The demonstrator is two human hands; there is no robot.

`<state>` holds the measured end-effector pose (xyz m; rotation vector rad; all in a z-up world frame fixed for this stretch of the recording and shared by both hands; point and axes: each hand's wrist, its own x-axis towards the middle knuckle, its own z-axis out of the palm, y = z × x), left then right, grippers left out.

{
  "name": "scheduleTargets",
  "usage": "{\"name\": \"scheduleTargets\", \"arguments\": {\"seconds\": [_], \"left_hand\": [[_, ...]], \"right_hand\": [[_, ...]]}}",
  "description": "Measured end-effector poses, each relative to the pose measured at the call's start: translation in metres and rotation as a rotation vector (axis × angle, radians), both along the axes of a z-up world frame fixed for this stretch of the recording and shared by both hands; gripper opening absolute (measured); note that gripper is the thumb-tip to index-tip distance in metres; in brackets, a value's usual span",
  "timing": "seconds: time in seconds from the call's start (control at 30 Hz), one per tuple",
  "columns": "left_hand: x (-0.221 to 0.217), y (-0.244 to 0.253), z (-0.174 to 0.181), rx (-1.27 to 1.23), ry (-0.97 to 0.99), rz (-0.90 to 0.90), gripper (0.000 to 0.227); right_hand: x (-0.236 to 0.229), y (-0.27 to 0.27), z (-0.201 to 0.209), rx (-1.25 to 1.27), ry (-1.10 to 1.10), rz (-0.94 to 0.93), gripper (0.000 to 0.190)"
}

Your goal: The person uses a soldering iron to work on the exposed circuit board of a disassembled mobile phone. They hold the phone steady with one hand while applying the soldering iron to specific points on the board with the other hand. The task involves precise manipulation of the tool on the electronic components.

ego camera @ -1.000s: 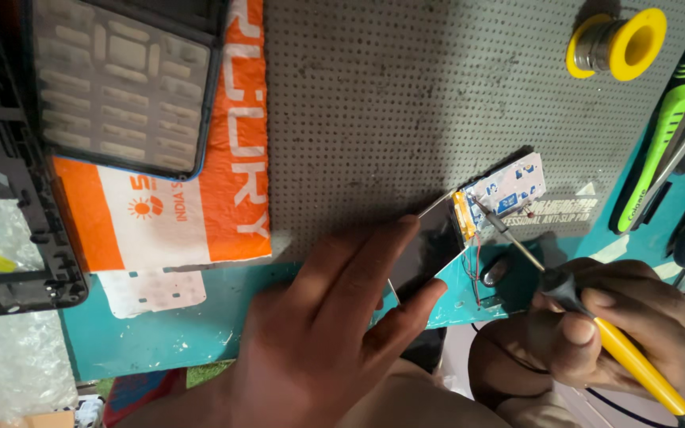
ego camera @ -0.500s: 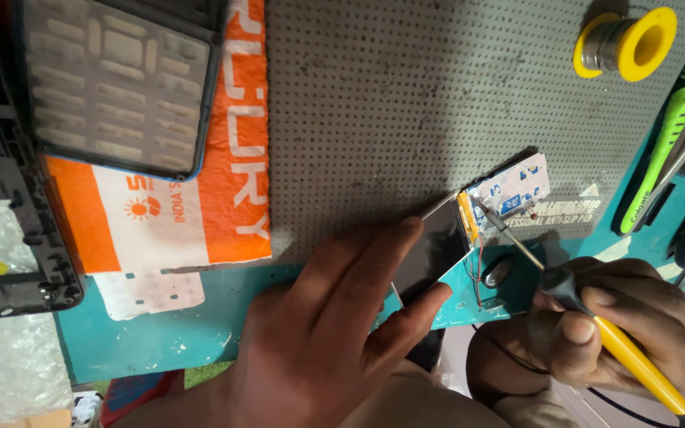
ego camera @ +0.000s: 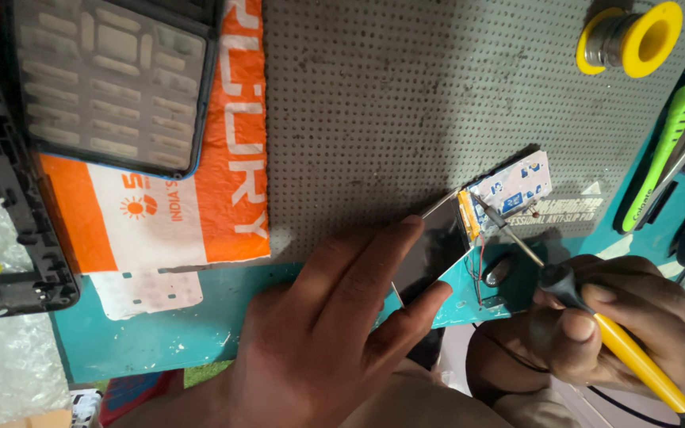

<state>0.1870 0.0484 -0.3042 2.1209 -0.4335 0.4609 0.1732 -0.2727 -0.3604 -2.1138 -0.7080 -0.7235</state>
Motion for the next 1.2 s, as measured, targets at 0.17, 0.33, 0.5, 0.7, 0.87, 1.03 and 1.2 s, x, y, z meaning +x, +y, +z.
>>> {"name": "scheduleTargets", "arguments": {"seconds": [0.17, 0.33, 0.5, 0.7, 0.87, 1.03, 1.2], "left_hand": [[-0.001, -0.002, -0.001, 0.003, 0.001, 0.014, 0.049], [0.001, -0.002, -0.001, 0.026, -0.029, -0.002, 0.049], [0.000, -0.001, -0.002, 0.018, -0.016, -0.001, 0.049], [-0.002, -0.003, -0.001, 0.023, -0.027, 0.021, 0.047], [-0.004, -0.004, -0.001, -0.008, -0.005, 0.027, 0.048], [-0.008, -0.007, 0.002, 0.029, 0.040, 0.081, 0.047], [-0.013, -0.012, 0.013, 0.253, -0.016, 0.163, 0.042]], "right_hand": [[0.005, 0.010, -0.007, 0.077, -0.071, -0.018, 0.033], [0.005, 0.012, -0.006, 0.091, -0.061, -0.018, 0.034], [0.006, 0.016, -0.011, 0.126, -0.113, -0.046, 0.033], [0.007, 0.014, -0.007, 0.108, -0.091, -0.016, 0.032], [0.009, 0.024, -0.012, 0.171, -0.165, -0.071, 0.037], [0.018, 0.032, -0.019, 0.244, -0.290, -0.167, 0.041], [0.009, 0.035, -0.016, 0.280, -0.259, -0.217, 0.042]]}}
